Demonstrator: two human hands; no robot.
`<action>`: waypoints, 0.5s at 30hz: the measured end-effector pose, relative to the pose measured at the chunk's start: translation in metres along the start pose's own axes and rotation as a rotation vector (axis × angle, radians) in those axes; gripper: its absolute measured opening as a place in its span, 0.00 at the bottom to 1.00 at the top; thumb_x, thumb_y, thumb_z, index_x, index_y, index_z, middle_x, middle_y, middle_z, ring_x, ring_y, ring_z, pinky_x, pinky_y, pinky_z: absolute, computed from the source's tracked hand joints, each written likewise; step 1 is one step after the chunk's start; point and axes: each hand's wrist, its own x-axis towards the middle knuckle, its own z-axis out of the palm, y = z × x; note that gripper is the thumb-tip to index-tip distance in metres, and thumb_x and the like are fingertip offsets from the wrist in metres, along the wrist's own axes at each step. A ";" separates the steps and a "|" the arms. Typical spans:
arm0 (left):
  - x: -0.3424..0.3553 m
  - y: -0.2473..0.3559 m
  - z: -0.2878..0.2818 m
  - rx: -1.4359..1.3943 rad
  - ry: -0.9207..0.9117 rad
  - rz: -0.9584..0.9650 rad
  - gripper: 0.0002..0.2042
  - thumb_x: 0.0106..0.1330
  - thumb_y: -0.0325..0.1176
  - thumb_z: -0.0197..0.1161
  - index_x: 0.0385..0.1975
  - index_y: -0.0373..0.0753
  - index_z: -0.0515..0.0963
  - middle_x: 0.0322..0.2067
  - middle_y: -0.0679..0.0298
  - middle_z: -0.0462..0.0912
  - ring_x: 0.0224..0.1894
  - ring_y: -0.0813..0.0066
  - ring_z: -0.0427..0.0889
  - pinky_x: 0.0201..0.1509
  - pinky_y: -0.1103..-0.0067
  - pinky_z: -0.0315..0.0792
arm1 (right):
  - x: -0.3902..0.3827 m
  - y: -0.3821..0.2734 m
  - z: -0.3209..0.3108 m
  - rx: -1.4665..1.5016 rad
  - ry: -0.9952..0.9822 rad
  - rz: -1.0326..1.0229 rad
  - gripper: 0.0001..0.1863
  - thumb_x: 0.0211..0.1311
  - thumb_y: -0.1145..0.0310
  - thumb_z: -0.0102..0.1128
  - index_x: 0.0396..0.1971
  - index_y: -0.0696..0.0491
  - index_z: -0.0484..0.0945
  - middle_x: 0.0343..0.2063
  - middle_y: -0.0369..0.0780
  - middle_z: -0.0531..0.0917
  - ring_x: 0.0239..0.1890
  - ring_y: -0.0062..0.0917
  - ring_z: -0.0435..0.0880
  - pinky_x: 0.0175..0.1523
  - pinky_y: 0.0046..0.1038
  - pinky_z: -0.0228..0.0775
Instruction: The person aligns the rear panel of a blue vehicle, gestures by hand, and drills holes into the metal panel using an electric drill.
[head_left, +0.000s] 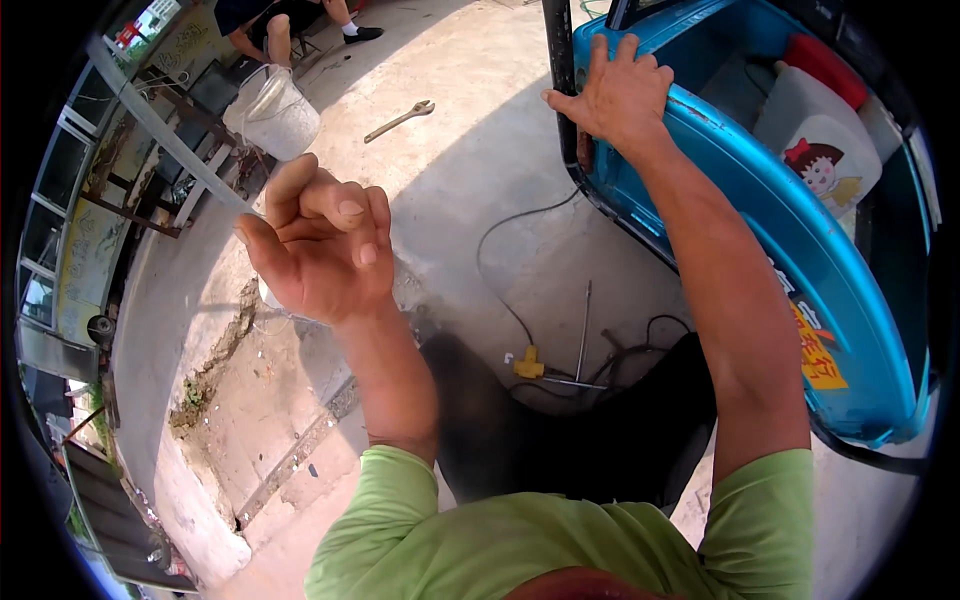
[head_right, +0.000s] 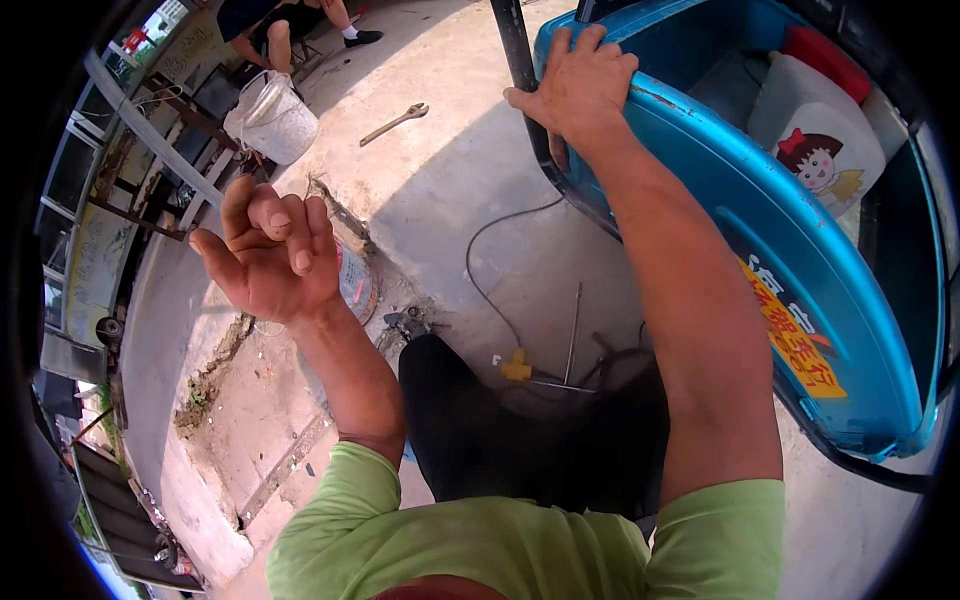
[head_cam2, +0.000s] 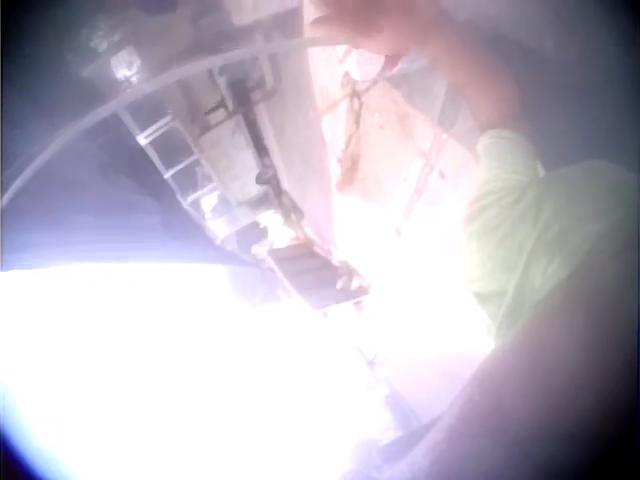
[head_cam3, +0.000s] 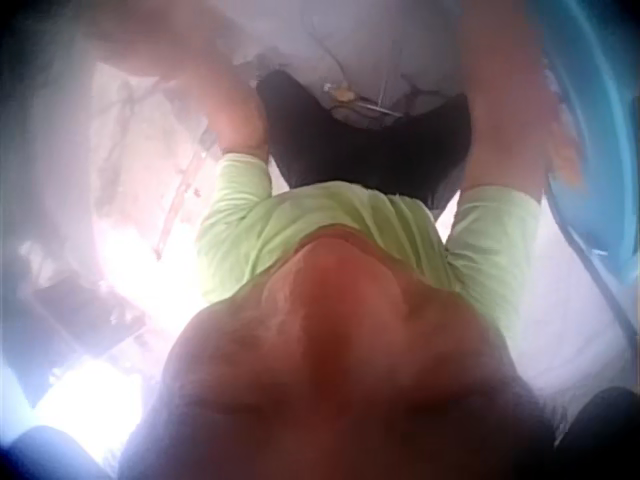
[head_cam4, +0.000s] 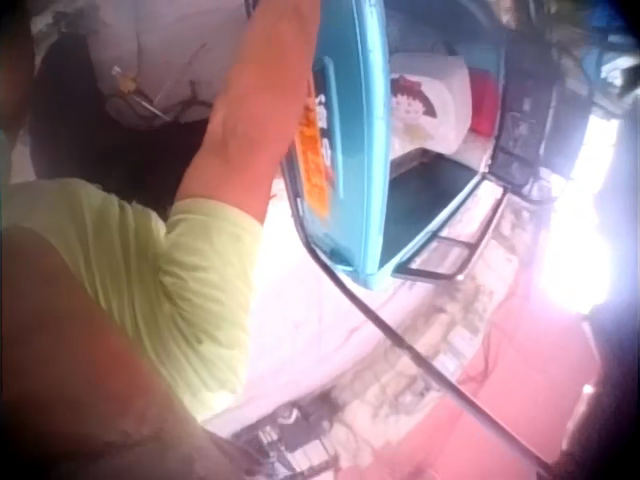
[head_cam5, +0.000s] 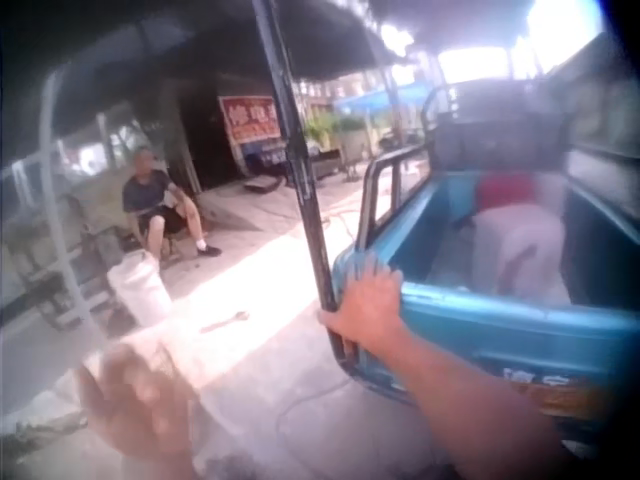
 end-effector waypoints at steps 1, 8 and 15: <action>-0.002 0.002 0.003 0.059 -0.078 0.028 0.33 0.83 0.57 0.38 0.61 0.30 0.75 0.35 0.50 0.87 0.18 0.73 0.73 0.26 0.75 0.66 | 0.003 0.000 -0.001 0.033 -0.071 -0.007 0.58 0.52 0.22 0.61 0.73 0.52 0.67 0.68 0.58 0.68 0.59 0.54 0.78 0.58 0.52 0.68; -0.024 0.024 0.041 0.510 -0.017 0.375 0.31 0.83 0.53 0.40 0.71 0.31 0.63 0.40 0.49 0.85 0.21 0.73 0.74 0.31 0.73 0.69 | 0.004 -0.004 -0.007 0.045 -0.069 0.003 0.58 0.53 0.25 0.64 0.73 0.53 0.64 0.70 0.58 0.66 0.62 0.55 0.77 0.61 0.54 0.65; 0.005 -0.003 0.013 -0.196 0.217 -0.293 0.33 0.83 0.57 0.39 0.75 0.35 0.58 0.32 0.55 0.84 0.11 0.82 0.65 0.20 0.81 0.65 | 0.006 0.005 -0.011 0.035 -0.113 0.018 0.56 0.54 0.25 0.63 0.72 0.53 0.65 0.69 0.58 0.66 0.61 0.53 0.78 0.60 0.50 0.68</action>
